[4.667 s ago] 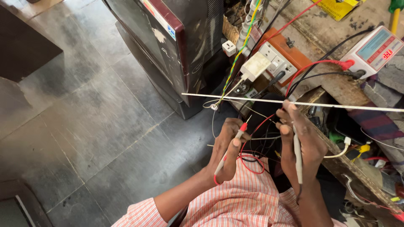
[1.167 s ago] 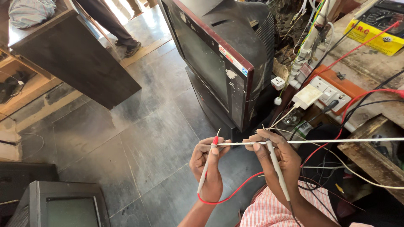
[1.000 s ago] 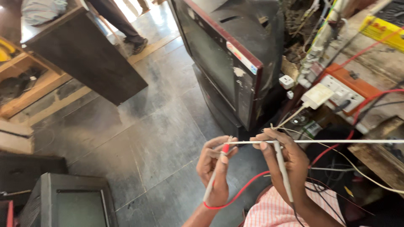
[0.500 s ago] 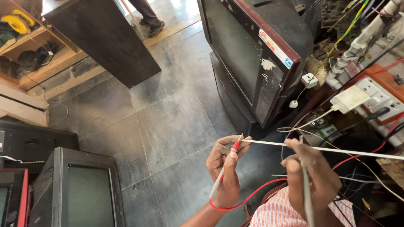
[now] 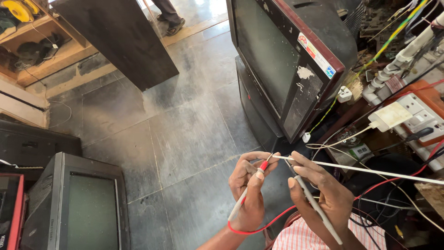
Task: The person uses multimeter probes to test a long white LED strip and a metal chassis on a cluttered workbench. The LED strip lights up when the probes contact its terminals, and the person repeatedly moves the probes along the strip and the chassis.
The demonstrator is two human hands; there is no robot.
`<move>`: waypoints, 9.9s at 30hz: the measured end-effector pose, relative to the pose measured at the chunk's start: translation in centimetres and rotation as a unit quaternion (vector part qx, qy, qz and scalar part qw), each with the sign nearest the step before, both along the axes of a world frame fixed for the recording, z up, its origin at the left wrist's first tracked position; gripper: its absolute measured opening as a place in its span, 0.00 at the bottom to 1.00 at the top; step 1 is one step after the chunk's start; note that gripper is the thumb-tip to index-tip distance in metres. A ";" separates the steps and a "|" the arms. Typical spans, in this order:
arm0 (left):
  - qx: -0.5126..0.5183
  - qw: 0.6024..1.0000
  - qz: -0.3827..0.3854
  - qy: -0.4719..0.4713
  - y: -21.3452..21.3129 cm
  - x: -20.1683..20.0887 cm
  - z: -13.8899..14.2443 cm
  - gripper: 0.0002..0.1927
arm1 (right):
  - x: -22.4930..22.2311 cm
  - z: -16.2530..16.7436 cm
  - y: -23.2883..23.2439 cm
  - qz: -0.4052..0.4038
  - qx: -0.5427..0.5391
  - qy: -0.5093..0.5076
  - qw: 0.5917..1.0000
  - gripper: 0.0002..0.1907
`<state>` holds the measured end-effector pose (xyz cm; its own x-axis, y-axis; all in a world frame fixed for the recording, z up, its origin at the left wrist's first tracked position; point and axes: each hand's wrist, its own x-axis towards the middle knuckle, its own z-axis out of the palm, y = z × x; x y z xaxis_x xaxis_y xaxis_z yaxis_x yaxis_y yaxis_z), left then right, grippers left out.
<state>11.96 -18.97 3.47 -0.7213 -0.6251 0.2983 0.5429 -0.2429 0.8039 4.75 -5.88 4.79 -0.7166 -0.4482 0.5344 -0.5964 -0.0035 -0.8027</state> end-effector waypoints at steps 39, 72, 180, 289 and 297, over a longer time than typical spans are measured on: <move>0.013 1.000 0.000 0.014 0.0 -0.4 -0.7 0.10 | 0.0 -0.6 -0.4 -0.040 0.040 0.032 0.998 0.16; 0.044 0.999 -0.009 0.019 -0.1 -0.6 -1.7 0.09 | 0.3 -0.5 -1.0 -0.062 0.051 0.040 0.996 0.17; -0.111 0.987 -0.105 -0.043 8.1 -2.0 -7.4 0.09 | 0.6 -3.2 15.2 -0.347 0.078 0.106 0.928 0.11; -0.262 0.962 -0.033 -0.065 9.1 -4.4 -2.8 0.11 | -0.3 -3.5 11.9 -0.110 -0.100 -0.199 0.969 0.13; -0.262 0.962 -0.035 -0.064 9.2 -4.3 -2.9 0.11 | -0.2 -3.8 11.9 -0.111 -0.097 -0.203 0.968 0.13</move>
